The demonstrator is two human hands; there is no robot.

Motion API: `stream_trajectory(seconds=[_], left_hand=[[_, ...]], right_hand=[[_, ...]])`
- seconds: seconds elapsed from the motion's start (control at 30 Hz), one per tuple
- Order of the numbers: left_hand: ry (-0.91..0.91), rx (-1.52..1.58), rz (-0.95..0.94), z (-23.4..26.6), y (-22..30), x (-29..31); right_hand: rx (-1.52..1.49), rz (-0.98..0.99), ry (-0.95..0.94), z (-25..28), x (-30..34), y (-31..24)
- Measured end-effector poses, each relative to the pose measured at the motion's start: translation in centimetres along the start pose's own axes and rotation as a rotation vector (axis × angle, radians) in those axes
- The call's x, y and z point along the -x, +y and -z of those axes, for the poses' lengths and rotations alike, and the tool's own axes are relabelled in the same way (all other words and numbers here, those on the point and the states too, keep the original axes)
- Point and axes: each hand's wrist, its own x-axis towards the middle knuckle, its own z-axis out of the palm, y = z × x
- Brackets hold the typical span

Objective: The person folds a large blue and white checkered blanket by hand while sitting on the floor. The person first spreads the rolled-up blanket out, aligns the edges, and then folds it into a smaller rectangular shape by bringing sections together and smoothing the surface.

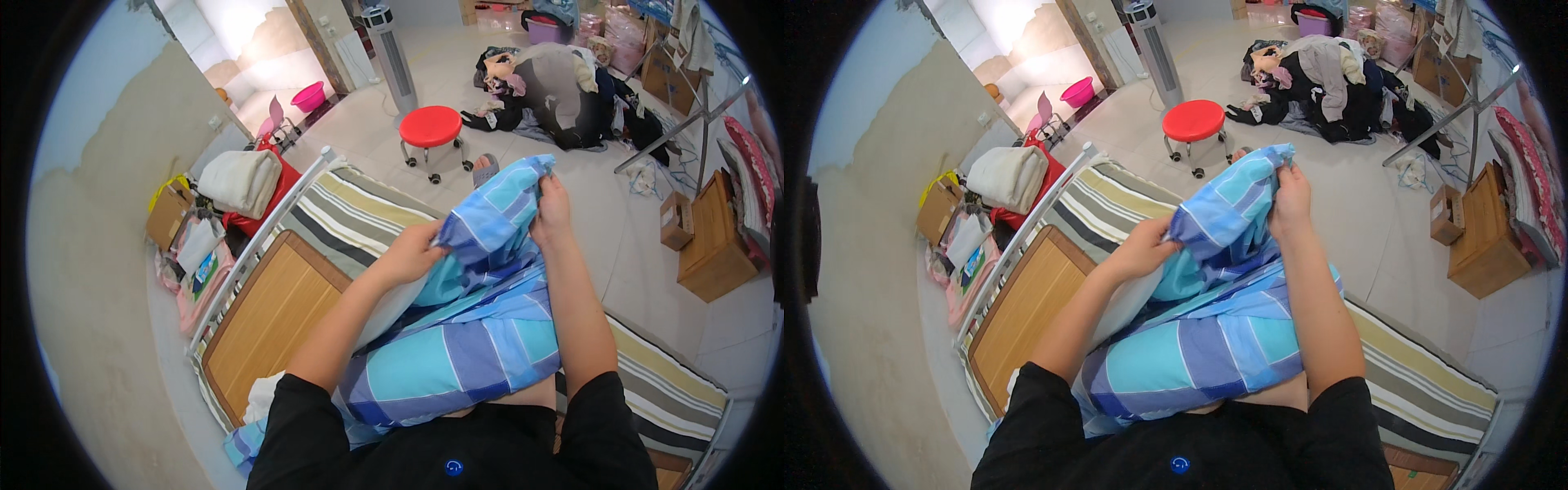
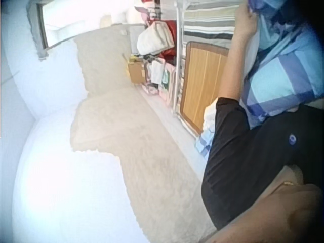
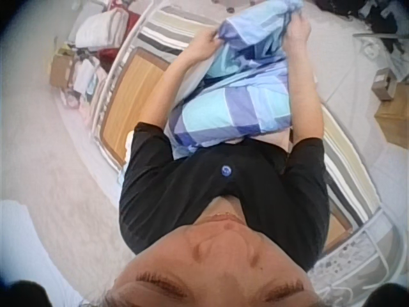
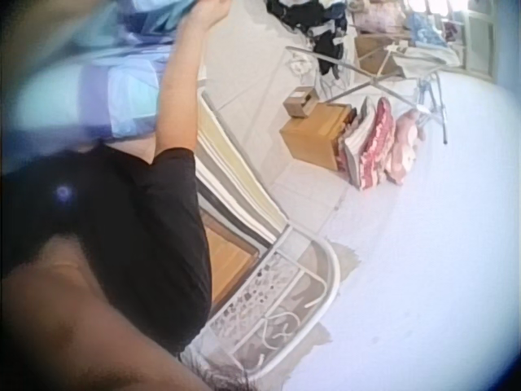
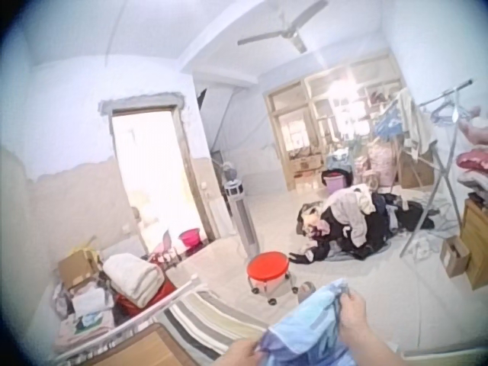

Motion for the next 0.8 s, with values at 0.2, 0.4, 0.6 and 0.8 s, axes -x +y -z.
stream_trajectory(seconds=[0.2,0.4,0.6,0.8], left_hand=[[0.462,0.607,0.232,0.8,-4.0,-0.2],[0.422,0.732,0.419,0.4,-3.2,-1.1],[0.492,0.675,0.392,3.3,-7.4,-0.9],[0.338,0.635,0.312,1.2,-4.0,-0.5]], right_hand=[[0.899,0.592,-0.253,-4.0,6.0,2.9],[1.014,0.509,-0.62,-5.8,9.0,5.9],[0.858,0.187,-1.021,-5.4,10.2,6.5],[0.749,-0.215,-1.452,-5.9,12.5,7.6]])
